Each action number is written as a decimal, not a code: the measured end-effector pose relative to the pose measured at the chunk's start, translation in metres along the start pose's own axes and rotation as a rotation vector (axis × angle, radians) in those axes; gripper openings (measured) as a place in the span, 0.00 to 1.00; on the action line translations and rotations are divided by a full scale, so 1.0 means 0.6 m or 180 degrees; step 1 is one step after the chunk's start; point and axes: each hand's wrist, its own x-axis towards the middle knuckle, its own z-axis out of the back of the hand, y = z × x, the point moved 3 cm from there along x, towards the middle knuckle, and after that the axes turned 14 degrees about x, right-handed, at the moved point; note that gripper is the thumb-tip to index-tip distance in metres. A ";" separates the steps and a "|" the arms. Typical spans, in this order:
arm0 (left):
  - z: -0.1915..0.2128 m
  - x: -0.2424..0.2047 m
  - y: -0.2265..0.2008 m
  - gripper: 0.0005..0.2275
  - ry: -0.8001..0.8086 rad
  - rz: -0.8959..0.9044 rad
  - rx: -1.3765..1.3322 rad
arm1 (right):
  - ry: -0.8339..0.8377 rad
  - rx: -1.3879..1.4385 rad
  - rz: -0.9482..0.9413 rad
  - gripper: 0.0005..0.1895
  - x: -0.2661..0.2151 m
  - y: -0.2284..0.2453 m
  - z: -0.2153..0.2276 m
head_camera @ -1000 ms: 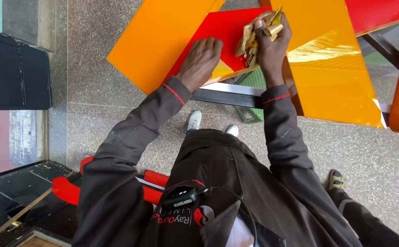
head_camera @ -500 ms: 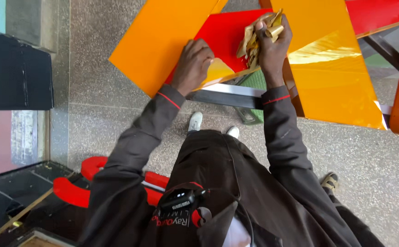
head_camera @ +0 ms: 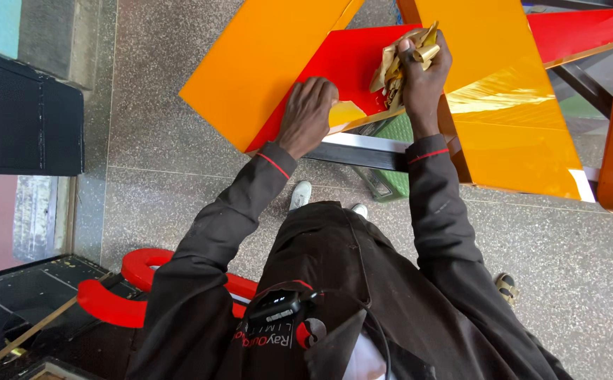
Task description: The person peels a protective film off a large yellow letter A using a cloth. They then peel a red protective film off the same letter, revealing the orange surface underneath.
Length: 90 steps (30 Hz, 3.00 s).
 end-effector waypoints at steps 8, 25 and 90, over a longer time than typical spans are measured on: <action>-0.001 -0.027 -0.015 0.12 0.0163 -0.0014 -0.0779 | -0.0071 -0.0010 -0.0036 0.17 0.000 -0.006 0.008; 0.090 -0.006 0.198 0.11 -0.0676 0.1910 -0.3983 | -0.0397 0.2507 0.0067 0.24 0.012 -0.018 0.060; -0.032 0.017 0.126 0.03 -0.0296 -0.1767 0.0022 | -0.0604 -0.0446 0.0361 0.31 -0.026 -0.005 -0.069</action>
